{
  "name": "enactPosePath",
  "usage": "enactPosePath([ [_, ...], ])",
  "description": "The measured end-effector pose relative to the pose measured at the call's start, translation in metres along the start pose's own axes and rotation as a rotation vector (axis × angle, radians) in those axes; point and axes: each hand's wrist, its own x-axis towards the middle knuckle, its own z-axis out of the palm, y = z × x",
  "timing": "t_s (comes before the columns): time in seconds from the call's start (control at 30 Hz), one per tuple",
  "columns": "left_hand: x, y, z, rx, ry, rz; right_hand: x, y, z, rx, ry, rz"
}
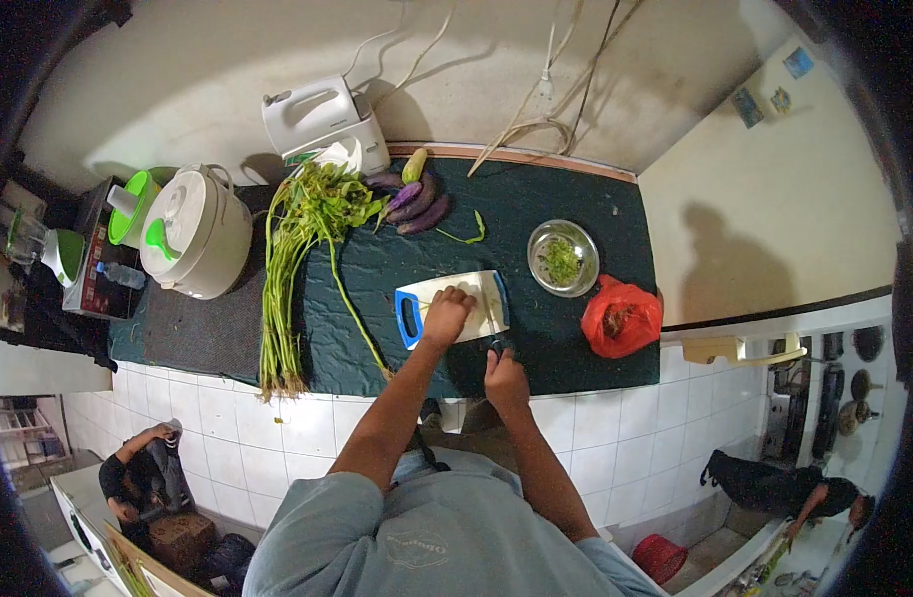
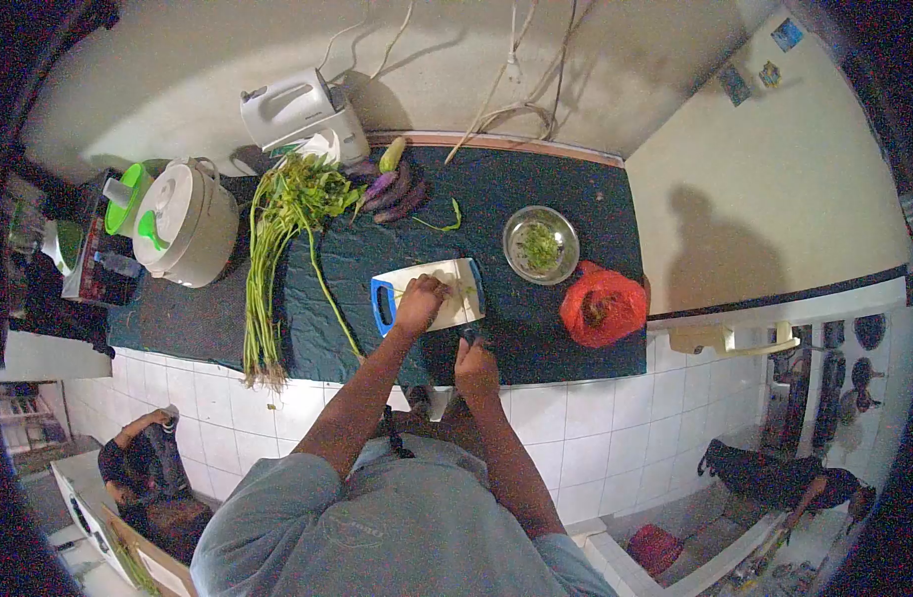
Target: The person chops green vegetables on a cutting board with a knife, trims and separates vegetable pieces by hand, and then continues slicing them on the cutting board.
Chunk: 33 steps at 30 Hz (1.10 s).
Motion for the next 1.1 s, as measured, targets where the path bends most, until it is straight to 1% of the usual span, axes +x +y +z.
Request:
enactPosePath([
  [0.03, 0.001, 0.000, -0.001, 0.000, -0.001, -0.001, 0.000, -0.001, -0.001, -0.002, -0.002, 0.023],
  [0.1, 0.005, 0.000, -0.002, 0.043, -0.091, -0.042, 0.000, 0.000, -0.002, -0.005, -0.004, 0.046],
  [0.13, 0.008, 0.001, -0.002, 0.042, -0.091, -0.042, 0.001, 0.001, -0.001, 0.003, -0.015, 0.064],
  [0.2, 0.013, 0.003, 0.000, -0.010, -0.005, -0.134, 0.003, 0.002, 0.002, 0.010, -0.026, 0.080],
  [0.3, 0.018, 0.000, 0.000, -0.044, -0.026, -0.154, 0.005, -0.001, 0.003, 0.005, -0.038, 0.124],
  [0.33, 0.020, -0.001, -0.003, -0.042, -0.025, -0.156, 0.005, -0.003, 0.001, 0.009, -0.046, 0.129],
  [0.4, 0.021, -0.004, -0.004, -0.042, -0.111, -0.161, 0.006, -0.006, 0.000, 0.013, -0.052, 0.135],
  [0.43, 0.021, -0.004, -0.002, -0.041, -0.110, -0.161, 0.006, -0.006, 0.000, 0.004, -0.051, 0.133],
  [0.5, 0.019, -0.005, 0.001, -0.003, -0.162, -0.063, 0.007, -0.005, 0.002, -0.004, -0.050, 0.130],
  [0.53, 0.016, -0.004, 0.002, -0.002, -0.162, -0.063, 0.005, -0.003, 0.004, -0.015, -0.046, 0.121],
  [0.6, 0.009, 0.000, 0.004, 0.045, -0.094, 0.011, 0.002, 0.000, 0.011, -0.023, -0.041, 0.110],
  [0.67, 0.001, 0.000, 0.004, 0.078, -0.091, 0.024, -0.002, 0.005, 0.020, -0.124, -0.040, 0.113],
  [0.73, -0.009, 0.000, 0.003, 0.125, -0.014, 0.095, 0.001, 0.008, 0.022, -0.118, -0.037, 0.096],
  [0.8, -0.018, -0.001, 0.000, 0.125, 0.008, 0.107, 0.005, 0.008, 0.020, -0.109, -0.034, 0.080],
  [0.83, -0.021, -0.001, -0.002, 0.122, 0.031, 0.119, 0.010, 0.007, 0.016, -0.079, -0.030, 0.035],
  [0.87, -0.023, -0.001, -0.004, 0.125, 0.031, 0.119, 0.014, 0.006, 0.013, -0.050, -0.026, -0.009],
  [0.97, -0.023, 0.001, -0.009, 0.109, -0.004, 0.102, 0.019, -0.004, 0.005, -0.063, -0.024, 0.001],
  [1.07, -0.021, 0.004, -0.009, 0.047, 0.026, 0.059, 0.011, 0.004, 0.018, -0.049, -0.013, -0.013],
  [1.1, -0.021, 0.005, -0.010, -0.001, 0.022, 0.012, 0.010, 0.004, 0.019, -0.050, -0.013, -0.013],
])
